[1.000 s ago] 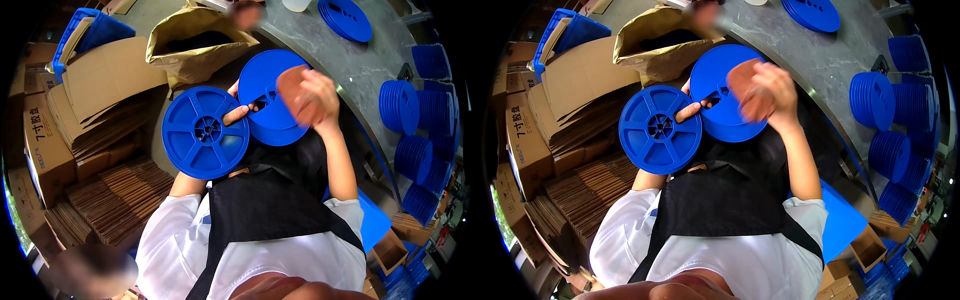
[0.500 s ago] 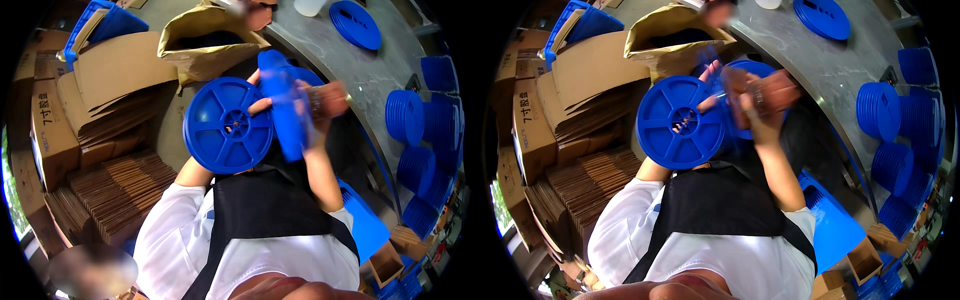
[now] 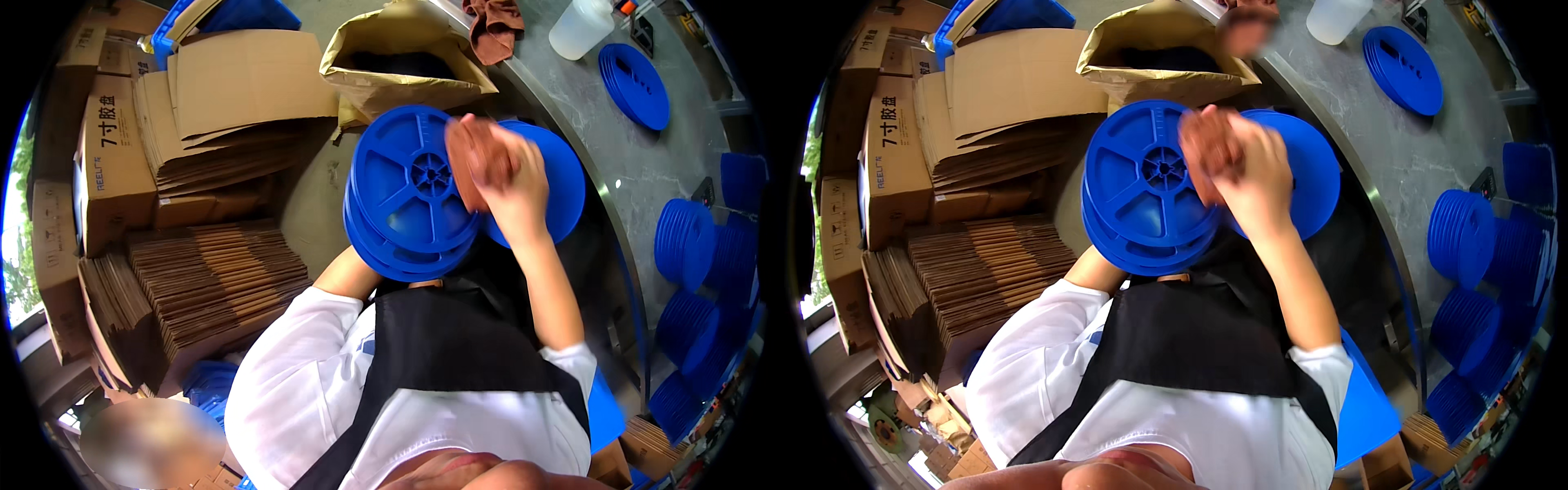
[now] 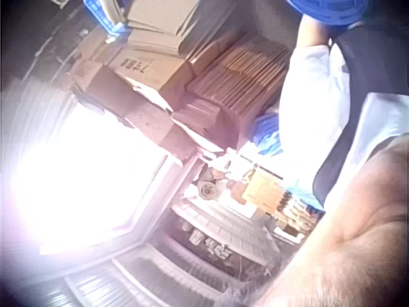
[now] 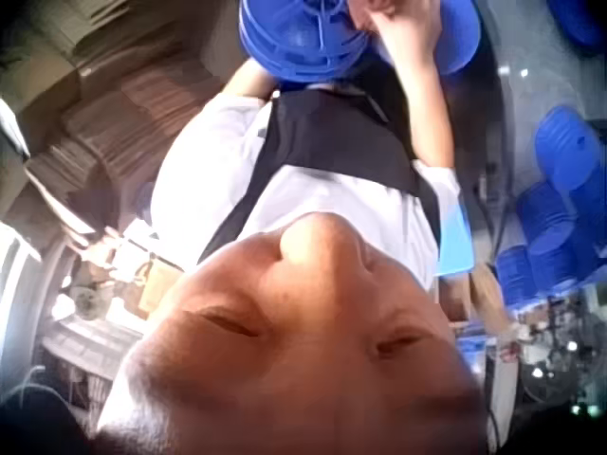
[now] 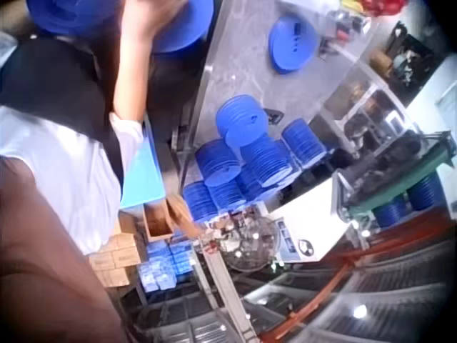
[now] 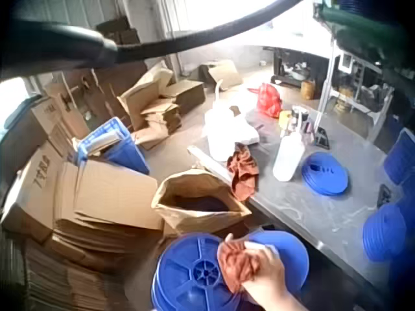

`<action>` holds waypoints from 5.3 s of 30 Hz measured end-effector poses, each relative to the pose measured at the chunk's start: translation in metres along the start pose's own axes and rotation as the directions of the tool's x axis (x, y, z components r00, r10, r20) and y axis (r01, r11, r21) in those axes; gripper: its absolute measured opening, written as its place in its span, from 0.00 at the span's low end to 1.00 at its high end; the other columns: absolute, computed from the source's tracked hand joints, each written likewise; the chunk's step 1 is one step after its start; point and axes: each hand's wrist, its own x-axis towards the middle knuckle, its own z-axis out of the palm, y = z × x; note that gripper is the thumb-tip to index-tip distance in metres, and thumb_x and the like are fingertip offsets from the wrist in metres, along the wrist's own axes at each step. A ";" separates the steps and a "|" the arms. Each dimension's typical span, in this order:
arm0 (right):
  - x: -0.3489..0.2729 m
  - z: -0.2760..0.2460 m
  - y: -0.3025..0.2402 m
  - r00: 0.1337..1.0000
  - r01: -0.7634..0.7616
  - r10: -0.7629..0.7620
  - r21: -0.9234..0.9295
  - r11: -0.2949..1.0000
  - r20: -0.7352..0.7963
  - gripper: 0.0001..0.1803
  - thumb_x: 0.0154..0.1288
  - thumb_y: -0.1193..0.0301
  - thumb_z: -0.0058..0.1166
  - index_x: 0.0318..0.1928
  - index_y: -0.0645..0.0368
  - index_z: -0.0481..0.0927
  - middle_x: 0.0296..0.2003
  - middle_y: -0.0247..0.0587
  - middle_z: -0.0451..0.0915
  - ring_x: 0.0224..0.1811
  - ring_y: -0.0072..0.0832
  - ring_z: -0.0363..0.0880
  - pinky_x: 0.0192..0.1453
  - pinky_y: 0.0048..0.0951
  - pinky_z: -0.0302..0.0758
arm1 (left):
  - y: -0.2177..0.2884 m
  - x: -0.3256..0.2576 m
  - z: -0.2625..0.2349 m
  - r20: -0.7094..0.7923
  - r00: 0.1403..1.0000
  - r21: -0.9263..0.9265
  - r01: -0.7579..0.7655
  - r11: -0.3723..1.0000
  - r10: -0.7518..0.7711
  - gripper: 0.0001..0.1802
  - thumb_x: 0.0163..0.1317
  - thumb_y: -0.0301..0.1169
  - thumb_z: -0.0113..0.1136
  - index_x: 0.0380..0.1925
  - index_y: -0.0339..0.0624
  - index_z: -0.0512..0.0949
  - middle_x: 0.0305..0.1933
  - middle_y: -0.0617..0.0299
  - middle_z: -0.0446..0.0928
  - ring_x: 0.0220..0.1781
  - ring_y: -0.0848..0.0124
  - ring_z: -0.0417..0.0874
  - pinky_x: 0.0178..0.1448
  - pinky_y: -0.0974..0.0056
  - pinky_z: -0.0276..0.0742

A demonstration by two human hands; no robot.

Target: The person applies liquid from a squeeze bottle to a cloth and wipes blue plastic reels one at a time, moving them between stacks on a table and a blue bin.

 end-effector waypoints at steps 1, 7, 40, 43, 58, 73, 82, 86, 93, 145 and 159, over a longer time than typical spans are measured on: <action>-0.027 -0.015 0.011 0.996 0.069 -0.064 -0.076 0.995 0.060 0.25 0.42 0.76 0.68 0.46 0.58 0.78 0.50 0.43 0.79 0.53 0.46 0.76 0.60 0.40 0.72 | 0.005 -0.002 -0.001 -0.020 1.000 -0.005 -0.012 1.000 0.012 0.40 0.60 0.22 0.66 0.71 0.38 0.57 0.44 0.55 0.80 0.49 0.69 0.81 0.61 0.63 0.74; -0.061 -0.057 0.044 0.907 -0.235 0.207 -0.034 0.971 -0.368 0.20 0.51 0.69 0.70 0.44 0.60 0.79 0.47 0.46 0.81 0.49 0.44 0.78 0.57 0.40 0.73 | 0.005 -0.001 -0.025 -0.017 0.999 0.004 0.033 0.999 -0.033 0.40 0.60 0.23 0.66 0.70 0.37 0.58 0.44 0.54 0.80 0.50 0.68 0.81 0.62 0.63 0.74; -0.045 -0.031 0.095 0.709 -0.287 0.610 0.646 0.708 -0.353 0.17 0.65 0.70 0.60 0.52 0.65 0.77 0.54 0.44 0.79 0.57 0.32 0.76 0.62 0.32 0.69 | -0.011 0.012 -0.031 0.120 0.982 0.030 0.140 0.990 -0.142 0.38 0.60 0.24 0.66 0.69 0.37 0.60 0.45 0.55 0.80 0.50 0.68 0.81 0.61 0.63 0.74; -0.038 -0.049 0.069 0.630 -0.340 0.755 0.810 0.478 -0.182 0.20 0.67 0.71 0.56 0.56 0.70 0.75 0.55 0.45 0.78 0.58 0.30 0.76 0.66 0.30 0.68 | -0.009 0.010 -0.032 0.107 0.986 0.032 0.124 0.992 -0.127 0.38 0.60 0.24 0.66 0.69 0.37 0.60 0.45 0.55 0.80 0.50 0.68 0.81 0.61 0.63 0.74; -0.003 0.037 -0.054 0.871 0.481 -0.478 0.389 0.786 -0.114 0.16 0.51 0.68 0.64 0.42 0.55 0.78 0.48 0.41 0.82 0.50 0.40 0.79 0.52 0.38 0.73 | -0.008 -0.004 -0.028 0.043 0.997 0.023 0.061 0.998 -0.062 0.37 0.60 0.24 0.66 0.68 0.37 0.61 0.45 0.55 0.80 0.50 0.68 0.81 0.60 0.63 0.75; -0.038 -0.036 0.083 0.905 -0.296 0.211 -0.190 0.936 -0.368 0.24 0.50 0.76 0.67 0.49 0.62 0.77 0.51 0.47 0.79 0.56 0.43 0.76 0.60 0.39 0.72 | -0.002 -0.005 -0.043 0.040 0.994 0.020 0.097 0.995 -0.098 0.36 0.60 0.24 0.66 0.67 0.37 0.61 0.46 0.55 0.80 0.51 0.68 0.81 0.60 0.64 0.75; -0.059 -0.022 0.053 0.967 0.201 -0.225 -0.185 0.962 -0.120 0.17 0.47 0.80 0.61 0.41 0.56 0.78 0.51 0.44 0.80 0.57 0.43 0.77 0.60 0.39 0.73 | 0.001 -0.002 -0.043 0.071 0.990 0.030 0.119 0.992 -0.121 0.36 0.60 0.24 0.66 0.67 0.37 0.62 0.46 0.55 0.80 0.51 0.68 0.81 0.60 0.64 0.75; -0.011 -0.029 0.093 0.916 -0.306 0.245 -0.158 0.939 -0.317 0.22 0.44 0.77 0.63 0.45 0.62 0.78 0.44 0.51 0.80 0.48 0.49 0.77 0.56 0.42 0.74 | -0.001 -0.001 -0.042 0.081 0.988 0.029 0.131 0.991 -0.133 0.36 0.60 0.24 0.66 0.67 0.37 0.62 0.46 0.55 0.80 0.51 0.68 0.81 0.59 0.64 0.75; -0.023 0.000 0.024 0.928 0.336 -0.308 -0.112 0.935 0.210 0.16 0.51 0.76 0.59 0.44 0.57 0.78 0.55 0.39 0.78 0.63 0.38 0.72 0.61 0.41 0.72 | 0.004 -0.007 -0.050 0.092 0.983 0.040 0.153 0.987 -0.156 0.35 0.60 0.24 0.66 0.66 0.36 0.62 0.46 0.55 0.80 0.51 0.68 0.81 0.59 0.64 0.75; -0.050 -0.049 0.077 0.986 0.071 -0.074 -0.026 0.997 -0.150 0.20 0.45 0.75 0.68 0.42 0.56 0.80 0.52 0.44 0.80 0.60 0.42 0.75 0.63 0.39 0.70 | -0.003 -0.011 -0.052 0.072 0.982 0.000 0.172 0.985 -0.172 0.32 0.60 0.25 0.65 0.64 0.36 0.65 0.47 0.55 0.80 0.51 0.67 0.81 0.58 0.64 0.76; -0.036 -0.043 0.021 0.805 -0.128 0.571 0.987 -0.099 0.162 0.24 0.66 0.68 0.56 0.59 0.66 0.71 0.60 0.42 0.74 0.61 0.33 0.74 0.63 0.33 0.71 | -0.007 -0.005 -0.040 0.061 0.988 0.002 0.139 0.990 -0.139 0.31 0.60 0.25 0.65 0.63 0.36 0.66 0.48 0.56 0.80 0.51 0.67 0.81 0.57 0.65 0.76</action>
